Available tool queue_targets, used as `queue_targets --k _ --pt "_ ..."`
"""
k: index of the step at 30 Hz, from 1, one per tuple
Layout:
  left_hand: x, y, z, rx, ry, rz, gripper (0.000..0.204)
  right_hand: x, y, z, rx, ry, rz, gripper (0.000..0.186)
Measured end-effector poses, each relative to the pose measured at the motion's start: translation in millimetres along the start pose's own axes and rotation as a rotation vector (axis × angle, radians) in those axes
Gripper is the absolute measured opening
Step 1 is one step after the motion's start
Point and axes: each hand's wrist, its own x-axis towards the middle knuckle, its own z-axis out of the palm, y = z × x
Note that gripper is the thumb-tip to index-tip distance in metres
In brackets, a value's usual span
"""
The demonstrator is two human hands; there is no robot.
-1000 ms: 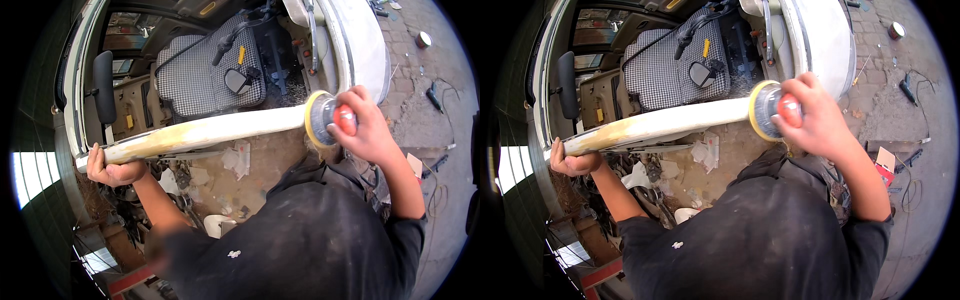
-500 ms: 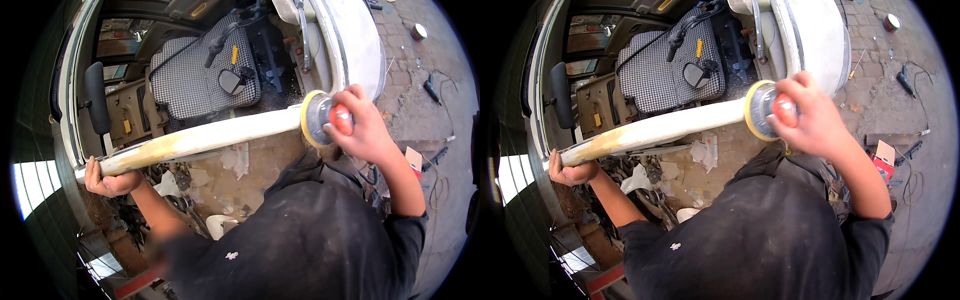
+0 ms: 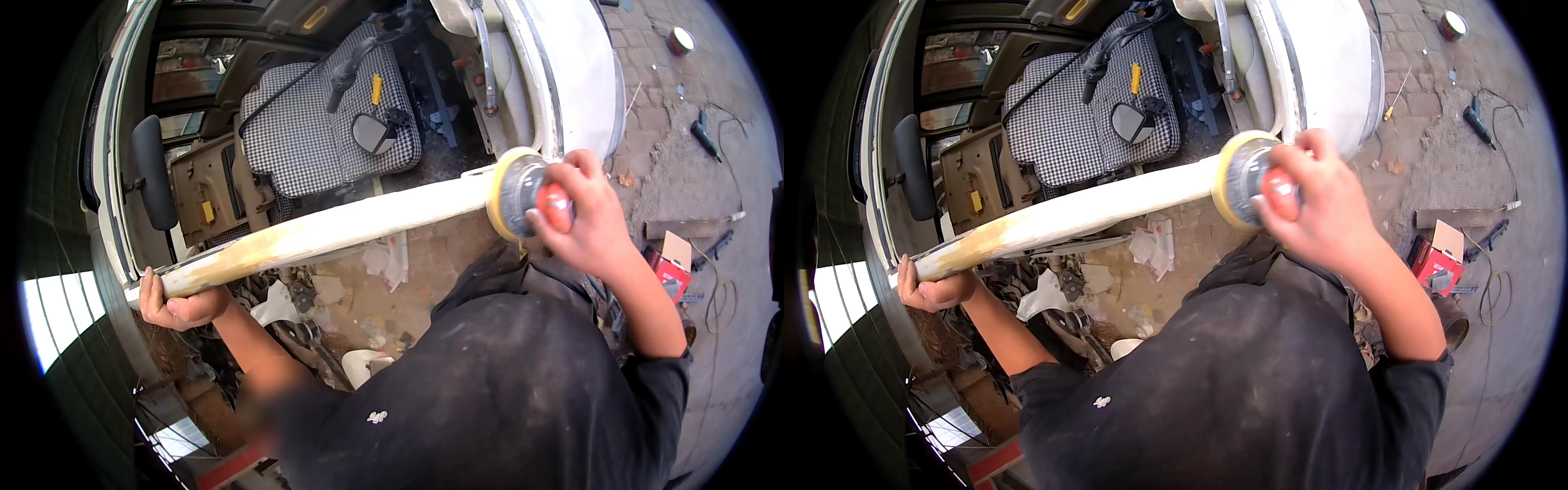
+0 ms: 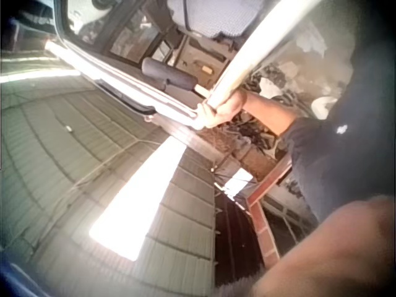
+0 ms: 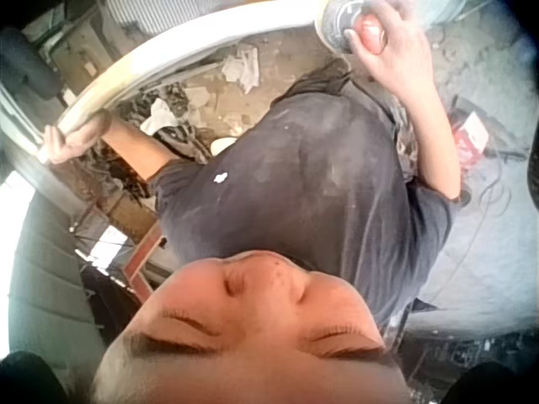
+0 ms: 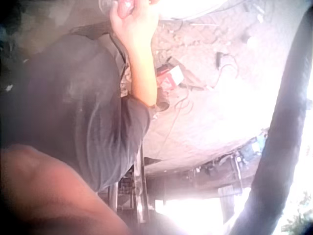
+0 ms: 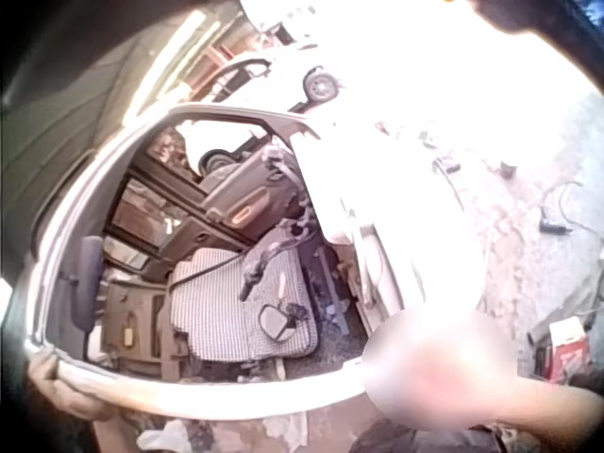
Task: The person uses a handheld electric sander to smooth the surface of a detached white car door frame. They hold the frame with one hand while operating the tool with the other, moving it along the curved edges and flat surfaces to remove material.
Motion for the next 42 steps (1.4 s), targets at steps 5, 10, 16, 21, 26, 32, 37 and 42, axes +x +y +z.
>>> queue_targets --k 5,10,16,21,26,32,37,42 --pt "-1 -2 5 -0.009 0.017 0.013 0.050 -6 7 1 -0.025 0.057 -0.010 0.043" --pt "0 -1 6 0.001 0.002 0.013 0.050 3 -35 16 0.092 0.042 -0.261 0.041" --pt "7 8 5 0.019 0.008 -0.006 0.050 -20 24 15 -0.029 0.182 0.025 0.043" --pt "5 6 9 0.037 0.018 0.047 0.051 -16 -35 33 0.064 0.163 -0.144 0.043" --pt "6 5 11 0.006 0.076 0.046 0.048 -39 -34 57 0.013 0.317 -0.093 0.041" --pt "9 3 16 -0.066 0.135 0.019 0.045 -61 -2 83 -0.085 0.600 0.134 0.049" --pt "9 -5 21 -0.096 0.172 0.060 0.041 -53 -82 107 0.037 0.565 -0.073 0.052" --pt "9 -2 17 -0.102 0.162 0.032 0.040 -63 -40 125 0.006 0.747 0.121 0.051"
